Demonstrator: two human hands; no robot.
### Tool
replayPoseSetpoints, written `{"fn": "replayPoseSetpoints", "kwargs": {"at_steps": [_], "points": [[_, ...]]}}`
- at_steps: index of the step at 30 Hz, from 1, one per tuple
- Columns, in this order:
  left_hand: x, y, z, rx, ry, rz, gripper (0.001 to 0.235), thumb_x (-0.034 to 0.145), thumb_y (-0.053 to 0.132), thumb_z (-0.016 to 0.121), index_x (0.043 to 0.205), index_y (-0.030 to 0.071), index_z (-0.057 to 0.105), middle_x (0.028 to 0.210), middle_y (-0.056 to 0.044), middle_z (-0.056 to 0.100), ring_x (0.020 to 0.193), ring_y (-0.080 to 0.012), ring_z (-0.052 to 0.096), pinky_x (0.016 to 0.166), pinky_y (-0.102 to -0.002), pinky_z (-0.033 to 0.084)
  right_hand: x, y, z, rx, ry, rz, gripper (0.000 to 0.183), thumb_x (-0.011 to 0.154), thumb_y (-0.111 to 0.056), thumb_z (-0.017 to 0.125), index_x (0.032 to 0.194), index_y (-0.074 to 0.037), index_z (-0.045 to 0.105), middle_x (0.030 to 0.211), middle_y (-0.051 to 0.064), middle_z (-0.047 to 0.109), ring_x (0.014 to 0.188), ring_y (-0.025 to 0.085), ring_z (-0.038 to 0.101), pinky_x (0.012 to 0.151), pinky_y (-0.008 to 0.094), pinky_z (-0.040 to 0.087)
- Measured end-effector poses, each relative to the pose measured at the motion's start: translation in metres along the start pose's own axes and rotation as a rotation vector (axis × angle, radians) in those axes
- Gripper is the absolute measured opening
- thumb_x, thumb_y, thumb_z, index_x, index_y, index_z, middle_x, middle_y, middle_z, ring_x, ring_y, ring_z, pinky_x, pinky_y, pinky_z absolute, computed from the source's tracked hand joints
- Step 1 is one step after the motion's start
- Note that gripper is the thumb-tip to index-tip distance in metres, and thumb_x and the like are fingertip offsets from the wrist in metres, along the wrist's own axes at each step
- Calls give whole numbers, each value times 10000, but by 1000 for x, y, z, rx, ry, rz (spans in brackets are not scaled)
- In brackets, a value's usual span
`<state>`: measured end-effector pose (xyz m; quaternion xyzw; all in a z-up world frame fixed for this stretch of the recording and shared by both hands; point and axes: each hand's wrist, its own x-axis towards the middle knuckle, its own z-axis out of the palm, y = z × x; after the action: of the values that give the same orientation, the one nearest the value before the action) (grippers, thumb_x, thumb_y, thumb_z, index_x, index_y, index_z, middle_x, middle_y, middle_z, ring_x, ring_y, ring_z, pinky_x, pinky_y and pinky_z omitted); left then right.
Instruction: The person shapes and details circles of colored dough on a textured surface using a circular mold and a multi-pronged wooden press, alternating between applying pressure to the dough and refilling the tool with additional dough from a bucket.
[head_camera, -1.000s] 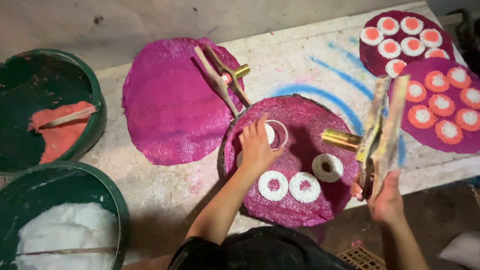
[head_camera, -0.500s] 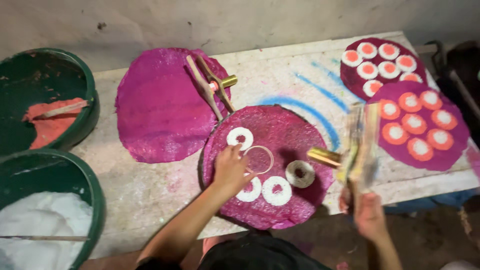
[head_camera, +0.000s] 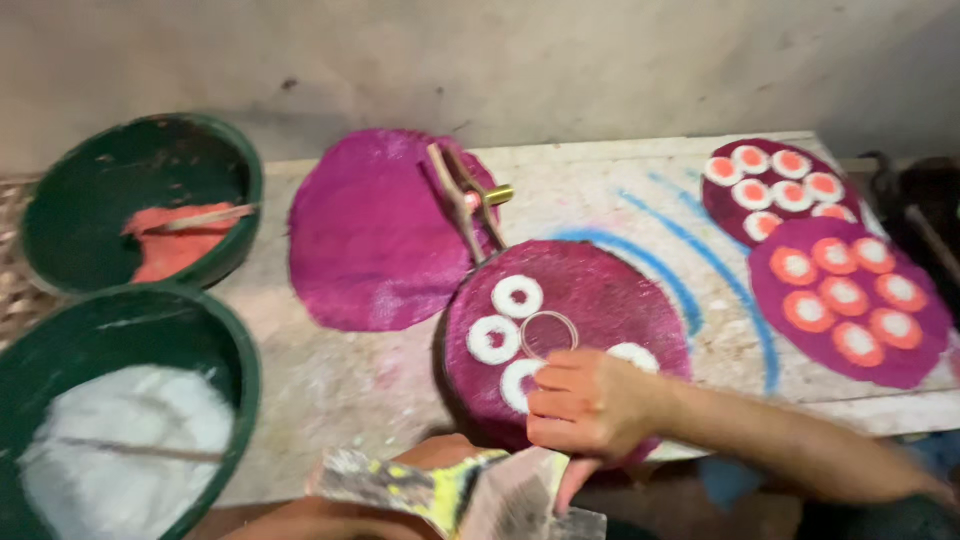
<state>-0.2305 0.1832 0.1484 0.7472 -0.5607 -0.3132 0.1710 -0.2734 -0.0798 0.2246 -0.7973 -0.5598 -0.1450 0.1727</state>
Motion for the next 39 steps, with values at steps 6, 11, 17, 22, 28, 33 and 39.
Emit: {"fn": "replayPoseSetpoints", "kwargs": {"at_steps": [6, 11, 17, 22, 28, 33, 39], "points": [[-116, -25, -2, 28, -52, -182, 470, 974, 266, 579, 1441, 231, 619, 940, -221, 656, 884, -410, 668, 776, -525, 500, 96, -7, 22, 904, -345, 160, 545, 1110, -566, 514, 949, -46, 547, 831, 129, 590, 826, 363, 638, 727, 438, 481], [-218, -67, 22, -140, 182, -302, 414, 1010, 240, 545, 1414, 214, 632, 853, -204, 677, 810, -374, 712, 736, -484, 541, 167, -12, 59, 1078, -350, 87, 528, 1127, -461, 434, 911, 17, 500, 804, 171, 546, 785, 397, 610, 675, 451, 469], [-337, -138, 9, -1156, 637, -113, 406, 984, 193, 599, 1381, 105, 614, 950, -185, 676, 888, -326, 698, 803, -447, 550, 216, 35, 76, 582, -233, 10, 394, 985, -443, 673, 865, -71, 628, 762, 95, 600, 734, 314, 648, 655, 419, 499], [-342, -157, 31, -1711, 645, 250, 417, 963, 153, 644, 1353, 13, 599, 1030, -170, 674, 953, -286, 685, 859, -415, 557, 296, 89, 88, -441, -10, -392, 404, 774, -203, 708, 1174, -163, 675, 1067, 60, 696, 930, 237, 677, 806, 374, 545], [-318, -198, 56, -1473, 1296, 102, 340, 989, 49, 700, 1285, -75, 590, 1030, -143, 658, 938, -227, 662, 846, -387, 559, 368, 109, 159, -242, 188, 59, 544, 868, -284, 734, 1379, -152, 602, 1209, 99, 605, 1034, 356, 654, 873, 462, 524], [-347, -245, 61, -512, 1935, -258, 478, 912, 30, 702, 1355, 13, 524, 1179, -57, 642, 1007, -146, 619, 908, -306, 517, 375, 86, 299, 233, -340, 533, 461, 835, -348, 765, 1212, -138, 603, 1109, 144, 662, 878, 383, 696, 741, 494, 556], [-341, -267, 75, -228, 2127, -292, 497, 924, 41, 701, 1381, -18, 516, 1356, -87, 595, 1219, -158, 569, 1098, -305, 445, 380, 101, 356, 87, -542, 548, 431, 813, -180, 689, 1197, -95, 512, 982, 186, 704, 856, 428, 703, 731, 542, 558]]}}
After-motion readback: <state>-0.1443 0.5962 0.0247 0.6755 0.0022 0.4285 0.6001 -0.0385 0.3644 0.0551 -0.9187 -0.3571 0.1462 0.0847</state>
